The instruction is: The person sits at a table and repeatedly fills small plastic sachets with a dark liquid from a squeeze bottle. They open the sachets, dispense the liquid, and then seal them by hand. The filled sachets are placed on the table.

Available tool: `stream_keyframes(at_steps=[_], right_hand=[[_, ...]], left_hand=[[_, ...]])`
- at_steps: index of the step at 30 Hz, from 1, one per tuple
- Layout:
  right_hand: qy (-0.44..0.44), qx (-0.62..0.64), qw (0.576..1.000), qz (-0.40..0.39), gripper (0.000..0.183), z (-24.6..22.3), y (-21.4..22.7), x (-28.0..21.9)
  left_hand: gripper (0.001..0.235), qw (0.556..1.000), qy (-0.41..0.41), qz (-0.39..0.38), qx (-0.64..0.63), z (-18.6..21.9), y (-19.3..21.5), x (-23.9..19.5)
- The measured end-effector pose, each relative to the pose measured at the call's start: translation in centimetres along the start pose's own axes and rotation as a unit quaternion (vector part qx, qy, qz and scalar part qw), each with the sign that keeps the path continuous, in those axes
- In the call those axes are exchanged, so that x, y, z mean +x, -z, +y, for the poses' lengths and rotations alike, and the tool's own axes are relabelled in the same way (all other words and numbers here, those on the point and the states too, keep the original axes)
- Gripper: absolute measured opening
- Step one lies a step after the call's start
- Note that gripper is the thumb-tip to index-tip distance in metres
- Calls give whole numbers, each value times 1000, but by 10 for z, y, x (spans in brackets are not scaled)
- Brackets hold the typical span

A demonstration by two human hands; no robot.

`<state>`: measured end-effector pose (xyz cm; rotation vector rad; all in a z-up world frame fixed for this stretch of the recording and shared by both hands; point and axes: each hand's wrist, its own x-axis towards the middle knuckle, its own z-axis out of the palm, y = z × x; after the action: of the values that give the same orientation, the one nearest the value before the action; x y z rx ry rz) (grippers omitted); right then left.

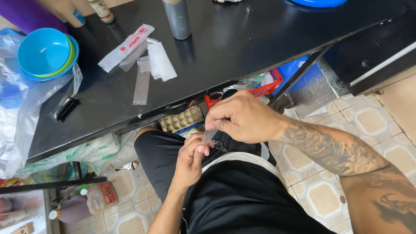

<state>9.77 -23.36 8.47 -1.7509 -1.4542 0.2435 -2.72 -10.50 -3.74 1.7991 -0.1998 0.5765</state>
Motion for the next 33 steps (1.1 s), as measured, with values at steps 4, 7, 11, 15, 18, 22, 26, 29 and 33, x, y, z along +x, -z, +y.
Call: stream_keyframes(at_steps=[4,7,11,15,18,22,26,29,33], right_hand=[[16,8,1000,16,12,-14,10,0],[15,6,999,46,15,-12,11,5],[-12,70,994,81,12,-8,22,8],[-41,161,971,172,3,-4,26,6],[-10,179,943,282,33,6,11,-6],[29,130,926,354,60,39,-51,-21],[102,16,911,400,51,35,-74,-11],[155,-28,876,457,42,36,-77,-3],[135,-25,860,491,26,36,-78,-3]], left_hand=[[30,996,-28,-76,35,3,-2,6],[31,995,-24,-95,26,5,-6,9],[31,995,-30,-87,37,19,-3,33],[30,996,-3,-51,-74,26,-1,59],[31,988,21,54,-141,39,2,83],[29,943,-2,168,-289,33,2,110],[28,932,16,192,-308,51,-3,112],[28,923,30,208,-323,56,-6,108],[28,927,2,202,-316,55,-9,103]])
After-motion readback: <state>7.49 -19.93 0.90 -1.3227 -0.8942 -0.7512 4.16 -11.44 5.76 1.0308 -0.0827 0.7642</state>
